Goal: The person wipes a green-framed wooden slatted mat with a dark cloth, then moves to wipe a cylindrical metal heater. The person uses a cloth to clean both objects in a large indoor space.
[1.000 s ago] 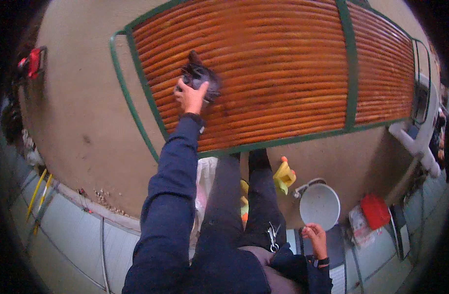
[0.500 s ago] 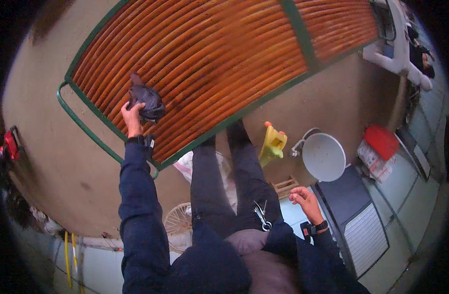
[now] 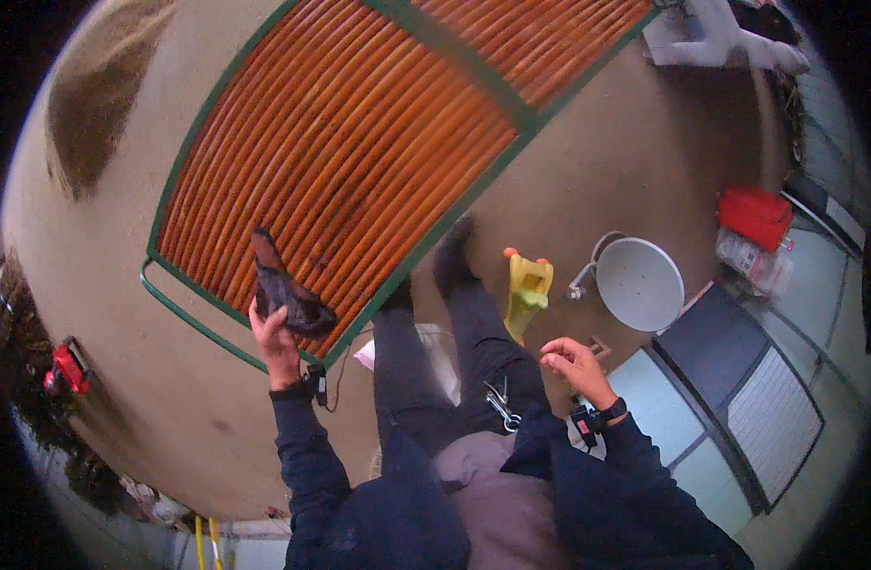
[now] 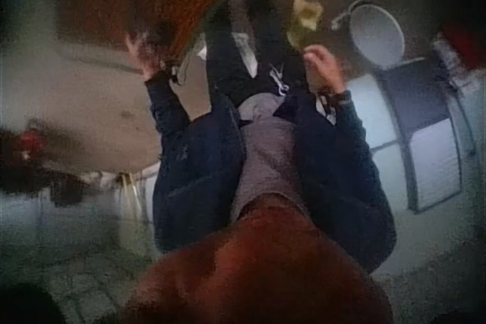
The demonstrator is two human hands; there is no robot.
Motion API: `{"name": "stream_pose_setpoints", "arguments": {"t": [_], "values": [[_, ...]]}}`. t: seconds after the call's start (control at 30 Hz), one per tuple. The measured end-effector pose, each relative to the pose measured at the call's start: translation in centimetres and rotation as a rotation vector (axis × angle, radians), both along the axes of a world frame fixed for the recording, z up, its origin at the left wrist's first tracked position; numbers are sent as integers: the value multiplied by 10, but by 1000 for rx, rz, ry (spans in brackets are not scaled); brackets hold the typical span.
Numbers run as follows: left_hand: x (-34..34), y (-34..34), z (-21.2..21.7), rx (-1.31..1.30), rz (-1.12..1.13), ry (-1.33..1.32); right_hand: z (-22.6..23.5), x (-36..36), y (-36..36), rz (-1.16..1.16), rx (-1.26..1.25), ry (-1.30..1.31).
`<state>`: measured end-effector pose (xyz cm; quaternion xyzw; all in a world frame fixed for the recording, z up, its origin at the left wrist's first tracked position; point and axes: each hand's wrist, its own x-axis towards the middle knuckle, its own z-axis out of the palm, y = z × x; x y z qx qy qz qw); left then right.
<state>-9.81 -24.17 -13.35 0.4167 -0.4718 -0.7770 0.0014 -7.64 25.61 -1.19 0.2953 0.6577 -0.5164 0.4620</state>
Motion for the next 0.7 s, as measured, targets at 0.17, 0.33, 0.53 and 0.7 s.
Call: {"name": "stream_pose_setpoints", "arguments": {"t": [0.17,0.33,0.53,0.7], "values": [[-7,37,73,-139,-129,108,11,-1,30,-83,-33,121],[6,61,119,-291,-215,144,24,-7,77,-124,-47,244],[-68,158,190,-94,-38,295,38,-30,128,-308,-40,374],[-103,183,196,-16,-228,315,56,-46,154,-423,-17,407]]}}
